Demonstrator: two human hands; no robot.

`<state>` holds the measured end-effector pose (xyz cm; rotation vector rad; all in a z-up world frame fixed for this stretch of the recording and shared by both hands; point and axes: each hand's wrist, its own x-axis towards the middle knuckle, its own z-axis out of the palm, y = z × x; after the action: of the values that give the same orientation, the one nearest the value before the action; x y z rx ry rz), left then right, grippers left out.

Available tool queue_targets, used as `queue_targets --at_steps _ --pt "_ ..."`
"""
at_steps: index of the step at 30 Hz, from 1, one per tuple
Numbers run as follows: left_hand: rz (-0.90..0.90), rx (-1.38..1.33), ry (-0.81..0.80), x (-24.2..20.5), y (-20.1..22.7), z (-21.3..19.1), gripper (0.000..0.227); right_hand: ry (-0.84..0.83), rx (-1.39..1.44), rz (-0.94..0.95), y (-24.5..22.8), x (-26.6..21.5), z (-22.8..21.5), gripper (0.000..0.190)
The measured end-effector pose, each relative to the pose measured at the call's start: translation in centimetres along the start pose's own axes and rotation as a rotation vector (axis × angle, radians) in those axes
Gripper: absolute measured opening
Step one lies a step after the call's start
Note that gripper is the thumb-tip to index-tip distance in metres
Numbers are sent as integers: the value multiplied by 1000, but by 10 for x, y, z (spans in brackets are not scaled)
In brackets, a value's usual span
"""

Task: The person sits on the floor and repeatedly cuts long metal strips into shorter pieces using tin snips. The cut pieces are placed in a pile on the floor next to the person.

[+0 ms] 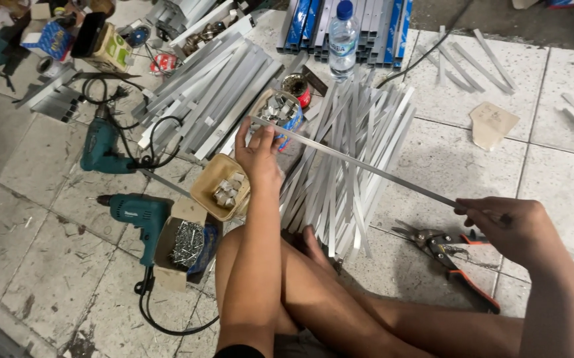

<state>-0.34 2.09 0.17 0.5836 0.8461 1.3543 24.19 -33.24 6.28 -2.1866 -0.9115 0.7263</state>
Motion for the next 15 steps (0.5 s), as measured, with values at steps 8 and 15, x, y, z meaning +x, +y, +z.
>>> queue_targets --at_steps 8,15 --pt "-327 220 12 -83 50 42 13 0 112 157 -31 -6 -4 22" --pt "-320 391 -502 -187 -8 38 2 -76 129 -81 -6 -7 2 30"
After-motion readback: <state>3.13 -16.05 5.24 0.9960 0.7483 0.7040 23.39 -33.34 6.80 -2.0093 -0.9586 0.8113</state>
